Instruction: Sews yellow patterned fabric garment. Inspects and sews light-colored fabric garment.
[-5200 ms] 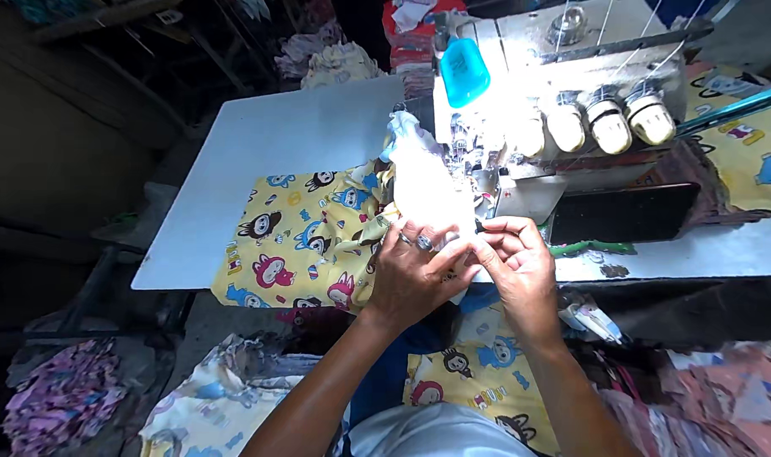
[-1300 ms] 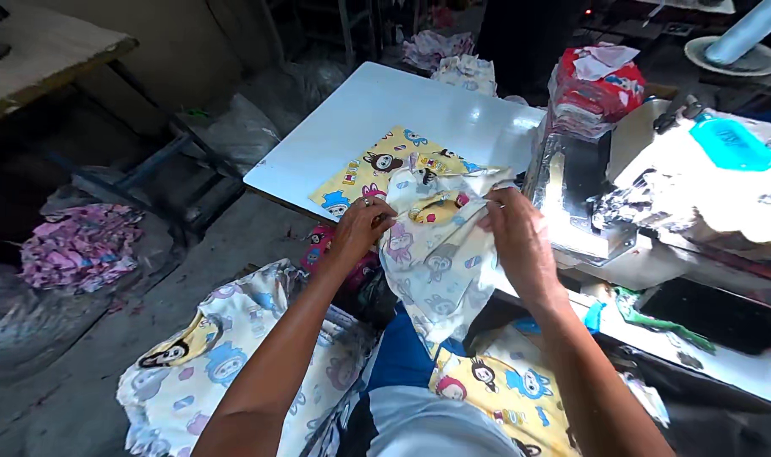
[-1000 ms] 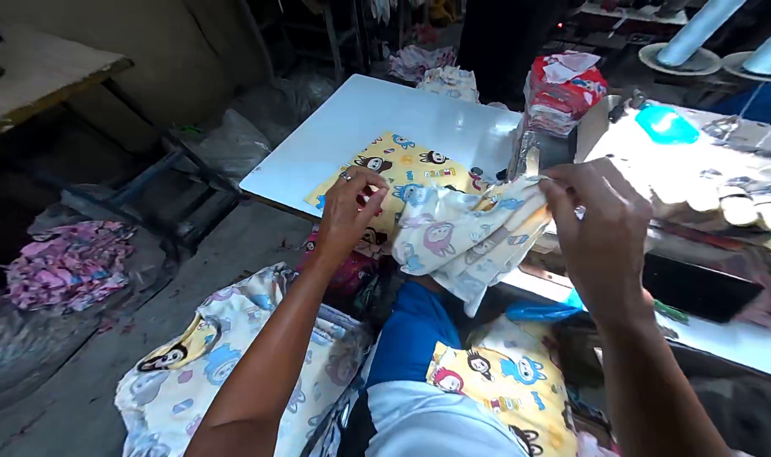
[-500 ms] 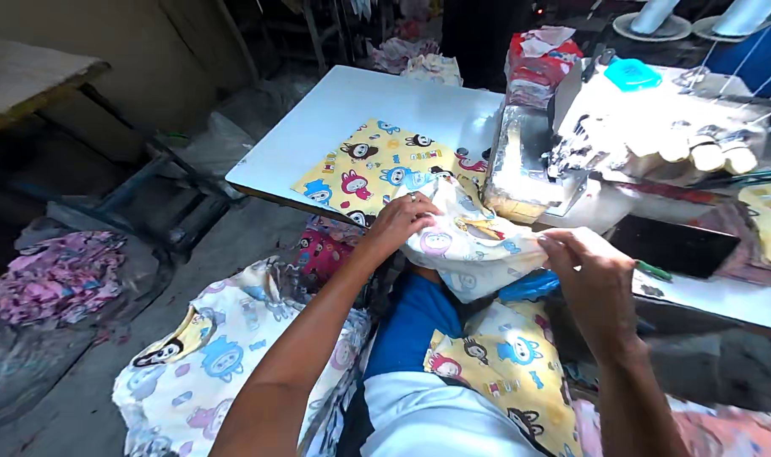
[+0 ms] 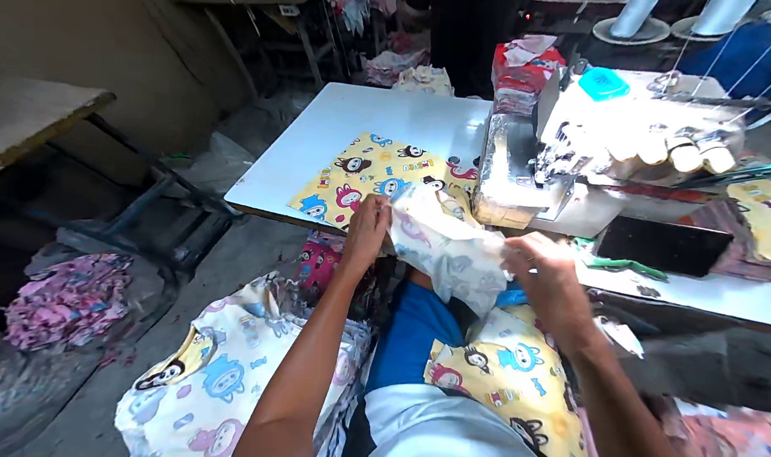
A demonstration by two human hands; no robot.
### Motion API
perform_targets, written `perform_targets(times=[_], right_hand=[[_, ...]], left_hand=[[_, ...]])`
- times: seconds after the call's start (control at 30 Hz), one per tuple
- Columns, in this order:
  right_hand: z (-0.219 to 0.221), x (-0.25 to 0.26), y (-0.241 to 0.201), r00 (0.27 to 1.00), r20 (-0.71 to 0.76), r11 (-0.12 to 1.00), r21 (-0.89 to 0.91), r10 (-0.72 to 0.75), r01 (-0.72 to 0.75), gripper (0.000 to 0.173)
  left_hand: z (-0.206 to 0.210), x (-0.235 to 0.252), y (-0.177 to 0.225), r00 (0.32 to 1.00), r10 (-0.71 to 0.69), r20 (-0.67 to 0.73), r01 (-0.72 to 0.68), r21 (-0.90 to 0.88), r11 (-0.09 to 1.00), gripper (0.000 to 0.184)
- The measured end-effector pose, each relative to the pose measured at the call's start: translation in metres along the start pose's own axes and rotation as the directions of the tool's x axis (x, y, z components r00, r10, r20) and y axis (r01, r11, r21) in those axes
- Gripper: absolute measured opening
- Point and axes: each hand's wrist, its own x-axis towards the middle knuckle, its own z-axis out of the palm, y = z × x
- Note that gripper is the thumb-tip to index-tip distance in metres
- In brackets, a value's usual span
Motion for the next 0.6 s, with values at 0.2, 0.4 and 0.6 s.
perform_targets(times=[0.2,0.4,0.6], right_hand=[[0.063,0.044,-0.008,0.985,0.17,0.998,-0.059,0.012,-0.001,0.021],[-0.001,0.041,-0.01,0.993,-0.114,0.99,-0.143,-0.023,0.007,0.018],[-0.126,0.042,-0.034,0.829,-0.53,0.978,-0.188,-0.181,0.093,0.028]], left_hand=[[0.003,0.082,-0.049,0.979,-0.011,0.204,-0.017,0.135,0.991,0.039],[-0.057,0.078,0.009,0.987,0.119,0.109,-0.085,-0.275,0.958,0.026],[-0.123,0.025,0.105,0.882,0.444,0.16,-0.342,-0.432,0.835,0.004]])
